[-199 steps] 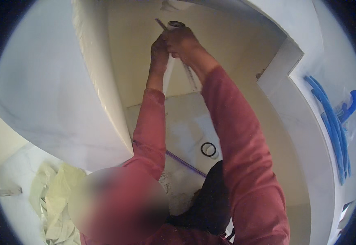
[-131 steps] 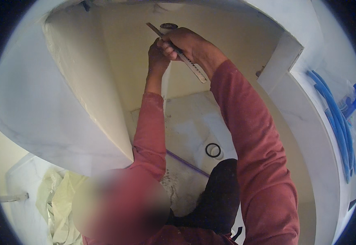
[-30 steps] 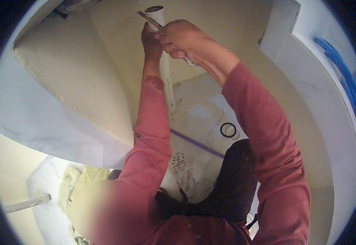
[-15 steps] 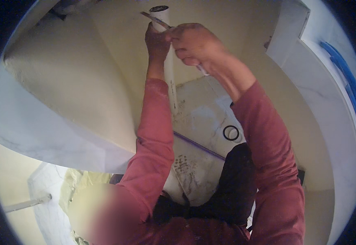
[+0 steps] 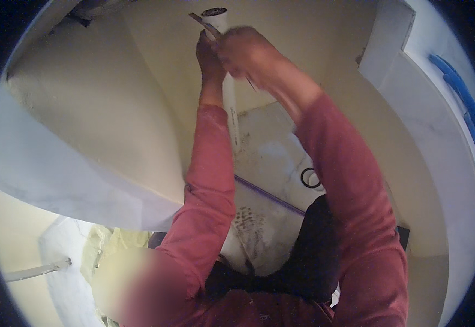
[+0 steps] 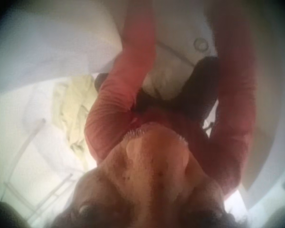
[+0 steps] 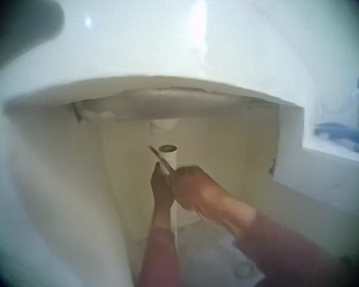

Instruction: The person works under a kitchen sink, using a utility knife to scrape residue from a white PVC pipe. They then apply black tape around the pipe joint to secure the connection.

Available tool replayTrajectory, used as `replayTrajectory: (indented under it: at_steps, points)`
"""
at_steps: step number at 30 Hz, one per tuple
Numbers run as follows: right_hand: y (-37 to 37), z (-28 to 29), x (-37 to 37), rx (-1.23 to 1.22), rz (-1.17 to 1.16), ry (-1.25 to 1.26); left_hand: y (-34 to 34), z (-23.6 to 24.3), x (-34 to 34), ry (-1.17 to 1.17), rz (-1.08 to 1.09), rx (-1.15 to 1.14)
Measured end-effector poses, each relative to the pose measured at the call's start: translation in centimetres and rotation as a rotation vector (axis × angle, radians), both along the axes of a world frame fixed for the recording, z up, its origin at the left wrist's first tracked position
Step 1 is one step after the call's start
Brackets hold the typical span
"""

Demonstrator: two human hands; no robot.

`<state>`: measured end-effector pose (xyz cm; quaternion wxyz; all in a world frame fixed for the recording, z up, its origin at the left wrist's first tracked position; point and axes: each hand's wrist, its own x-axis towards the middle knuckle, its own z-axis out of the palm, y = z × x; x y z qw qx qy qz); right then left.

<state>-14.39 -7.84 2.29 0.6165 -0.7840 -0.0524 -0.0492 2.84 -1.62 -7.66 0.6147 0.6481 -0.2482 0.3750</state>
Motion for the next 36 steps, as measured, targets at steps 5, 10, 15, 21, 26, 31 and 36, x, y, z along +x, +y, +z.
replayTrajectory:
  at_steps: [5, 10, 15, 21, 26, 31, 36]
  points:
    - [0.3, 0.0, 2.0, 0.187, 0.071, 0.015, 1.2, -0.7, 1.6, 0.004, -0.08, -0.089]
    - [-1.5, -1.1, -1.6, 0.36, 0.143, -0.033, 0.0, 0.1, 0.6, 0.086, -0.115, -0.075]
    - [-0.1, 0.4, 3.5, -0.056, 0.063, -0.028, 0.6, -0.5, 1.0, -0.055, -0.181, -0.144]
    - [-3.9, -1.7, 2.9, -0.122, 0.131, -0.203, -0.1, 0.3, -1.2, -0.048, 0.036, 0.034]
    - [-1.7, -2.4, 8.0, -0.098, 0.134, -0.282, 0.4, 0.8, 0.0, -0.122, 0.019, -0.043]
    - [0.1, 0.7, -2.9, 0.111, 0.034, 0.058, 1.9, 0.6, -0.8, 0.009, 0.126, 0.063]
    - [-1.3, -0.3, 6.0, -0.083, 0.082, -0.238, 0.2, 1.0, 0.0, -0.3, 0.124, -0.02]
